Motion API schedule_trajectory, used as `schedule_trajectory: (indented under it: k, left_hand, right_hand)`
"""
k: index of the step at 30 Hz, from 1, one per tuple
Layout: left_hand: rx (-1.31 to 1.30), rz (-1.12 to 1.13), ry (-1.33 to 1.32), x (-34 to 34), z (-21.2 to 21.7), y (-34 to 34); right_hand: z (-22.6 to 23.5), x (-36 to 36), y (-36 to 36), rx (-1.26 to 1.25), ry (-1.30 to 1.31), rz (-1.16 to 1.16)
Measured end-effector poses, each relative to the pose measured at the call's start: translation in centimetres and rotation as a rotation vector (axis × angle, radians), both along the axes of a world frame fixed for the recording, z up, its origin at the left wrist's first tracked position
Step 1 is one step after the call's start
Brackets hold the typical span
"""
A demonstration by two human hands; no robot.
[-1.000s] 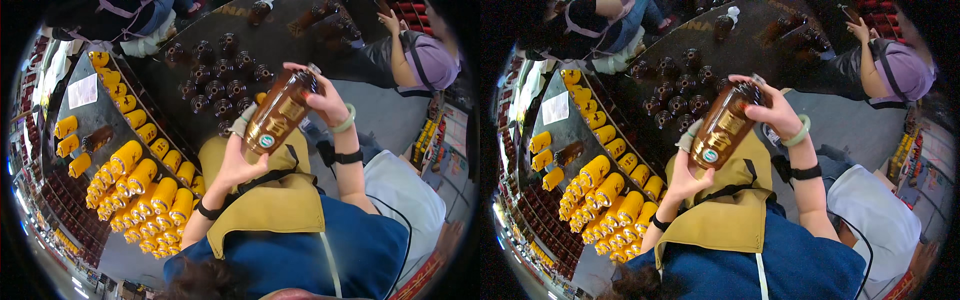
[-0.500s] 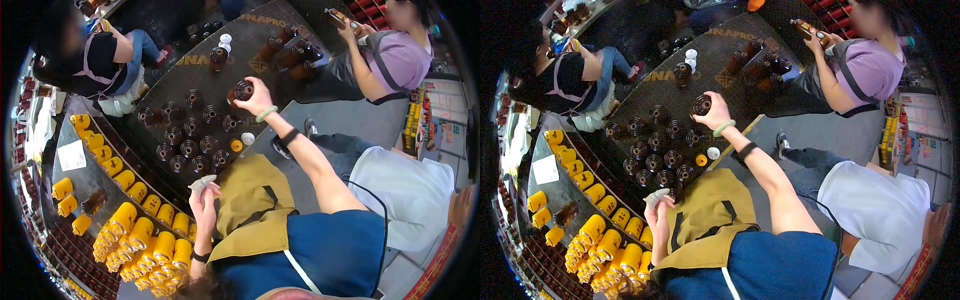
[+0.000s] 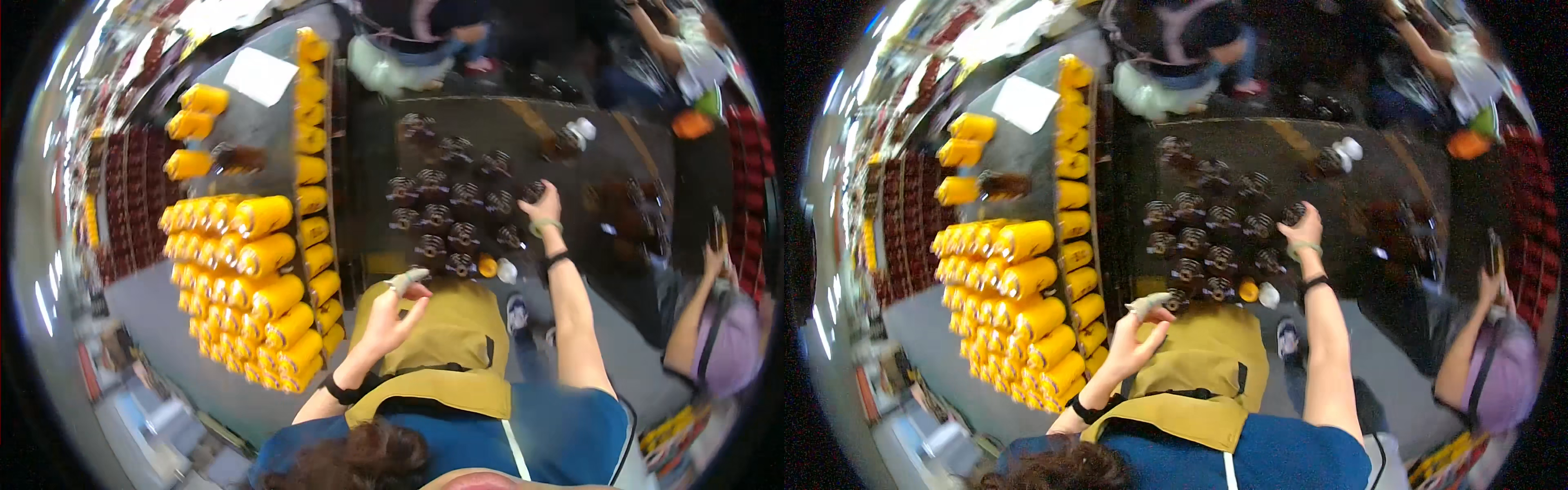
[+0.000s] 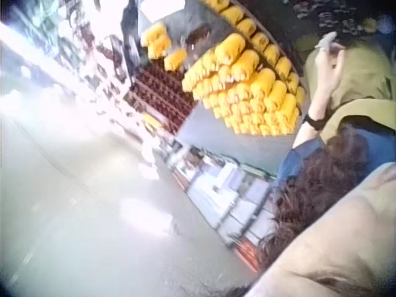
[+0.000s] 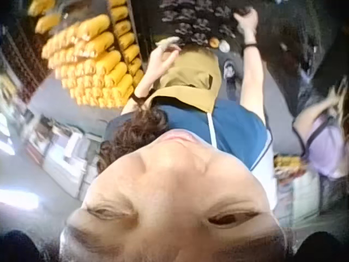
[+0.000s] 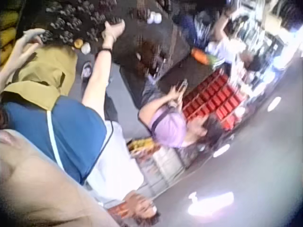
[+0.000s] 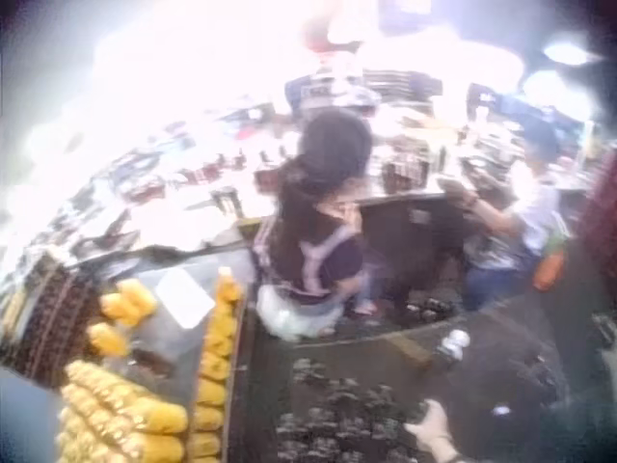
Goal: Inspecting and wiping bottles of liquid on a production line.
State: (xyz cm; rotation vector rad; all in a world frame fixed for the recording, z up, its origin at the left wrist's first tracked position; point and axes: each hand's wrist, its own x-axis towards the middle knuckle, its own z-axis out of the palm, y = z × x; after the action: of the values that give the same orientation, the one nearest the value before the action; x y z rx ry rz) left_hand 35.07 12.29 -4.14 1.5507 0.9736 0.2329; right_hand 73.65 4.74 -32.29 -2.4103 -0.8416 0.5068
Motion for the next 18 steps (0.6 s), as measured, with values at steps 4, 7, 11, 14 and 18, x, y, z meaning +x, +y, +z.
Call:
schedule_trajectory:
  k: [4, 7, 11, 14, 18]
  left_hand:
    - [-0.220, 0.089, -0.035, -4.9, -0.3, -0.5]
    - [-0.169, 0.248, -0.138, -8.0, -0.7, -1.5]
    - [-0.191, 0.197, -0.092, -11.2, 0.8, -0.8]
    - [-0.070, 0.216, -0.108, -14.7, 0.6, -1.3]
    - [0.023, 0.344, -0.049, -19.7, 2.1, -3.1]
  right_hand:
    - [2.4, 4.4, 0.5, -0.059, -0.148, 0.114]
    - [12.5, -2.4, 11.0, 0.250, -0.251, 0.160]
    - [22.1, -18.9, 25.7, 0.557, 0.089, 0.544]
    - [23.6, -31.3, 35.5, 0.674, 0.097, 1.025]
    - [23.1, -47.0, 44.5, 0.478, 0.002, 1.227]
